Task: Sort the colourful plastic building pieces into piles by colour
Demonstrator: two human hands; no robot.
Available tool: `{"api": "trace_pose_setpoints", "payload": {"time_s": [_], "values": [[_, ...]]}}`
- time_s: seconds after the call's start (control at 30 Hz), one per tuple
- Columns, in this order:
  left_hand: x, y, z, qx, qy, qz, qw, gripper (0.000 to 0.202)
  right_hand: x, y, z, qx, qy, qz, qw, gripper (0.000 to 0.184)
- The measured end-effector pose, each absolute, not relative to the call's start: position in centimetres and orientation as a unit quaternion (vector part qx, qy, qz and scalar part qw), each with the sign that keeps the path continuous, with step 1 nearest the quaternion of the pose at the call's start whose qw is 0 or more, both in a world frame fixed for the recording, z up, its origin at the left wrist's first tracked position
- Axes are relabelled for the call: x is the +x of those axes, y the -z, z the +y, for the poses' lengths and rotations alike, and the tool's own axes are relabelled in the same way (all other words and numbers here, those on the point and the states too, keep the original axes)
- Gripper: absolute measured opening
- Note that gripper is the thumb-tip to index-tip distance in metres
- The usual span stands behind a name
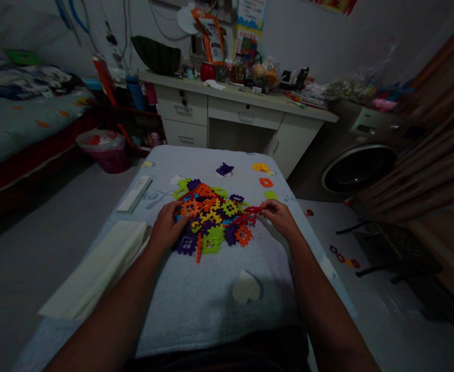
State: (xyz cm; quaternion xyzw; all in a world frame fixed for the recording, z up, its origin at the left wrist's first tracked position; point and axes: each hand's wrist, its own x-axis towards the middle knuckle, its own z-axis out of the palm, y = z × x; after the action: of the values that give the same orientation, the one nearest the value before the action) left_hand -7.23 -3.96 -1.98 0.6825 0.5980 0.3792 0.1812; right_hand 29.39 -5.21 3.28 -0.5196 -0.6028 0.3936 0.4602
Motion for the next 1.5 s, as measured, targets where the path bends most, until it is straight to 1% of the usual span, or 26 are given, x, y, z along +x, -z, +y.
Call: {"api": "trace_pose_setpoints", "payload": {"time_s": [0.13, 0.3, 0.4, 0.5, 0.63, 0.7, 0.8, 0.93, 1.17, 1.5], "values": [[-7.2, 2.1, -3.9, 0.686, -0.375, 0.598, 0.178, 0.05, 28.5, -3.2, -5.9, -0.504, -0.421, -0.601, 0.455, 0.012], [-7.3, 1.9, -4.0, 0.681, -0.38, 0.6, 0.178, 0.049, 26.3, -1.9, -5.9, -0.489, -0.4, -0.59, 0.503, 0.013], [-7.4, 2.0, -4.0, 0.683, -0.383, 0.596, 0.177, 0.049, 25.1, -1.0, -5.6, -0.486, -0.352, -0.613, 0.514, 0.009], [-7.4, 2.1, -3.9, 0.682, -0.386, 0.595, 0.178, 0.048, 24.4, -0.5, -5.3, -0.495, -0.28, -0.644, 0.512, 0.006], [-7.3, 1.8, -3.9, 0.681, -0.387, 0.594, 0.183, 0.046, 24.1, -0.3, -5.1, -0.512, -0.185, -0.664, 0.512, 0.01], [-7.3, 1.7, -4.0, 0.681, -0.391, 0.591, 0.185, 0.045, 24.2, 0.0, -5.0, -0.522, -0.162, -0.666, 0.508, 0.012], [-7.2, 1.7, -4.0, 0.678, -0.403, 0.587, 0.183, 0.044, 24.4, 0.6, -4.7, -0.532, -0.168, -0.666, 0.495, 0.01], [-7.0, 1.7, -4.0, 0.67, -0.41, 0.591, 0.182, 0.044, 24.7, 1.4, -4.2, -0.545, -0.18, -0.65, 0.498, 0.01], [-6.7, 1.6, -3.7, 0.675, -0.395, 0.597, 0.181, 0.047, 24.8, 1.4, -3.4, -0.549, -0.191, -0.657, 0.481, 0.012], [-6.8, 2.2, -2.2, 0.69, -0.378, 0.597, 0.158, 0.049, 24.9, 1.5, -2.1, -0.547, -0.187, -0.657, 0.484, 0.012]]}}
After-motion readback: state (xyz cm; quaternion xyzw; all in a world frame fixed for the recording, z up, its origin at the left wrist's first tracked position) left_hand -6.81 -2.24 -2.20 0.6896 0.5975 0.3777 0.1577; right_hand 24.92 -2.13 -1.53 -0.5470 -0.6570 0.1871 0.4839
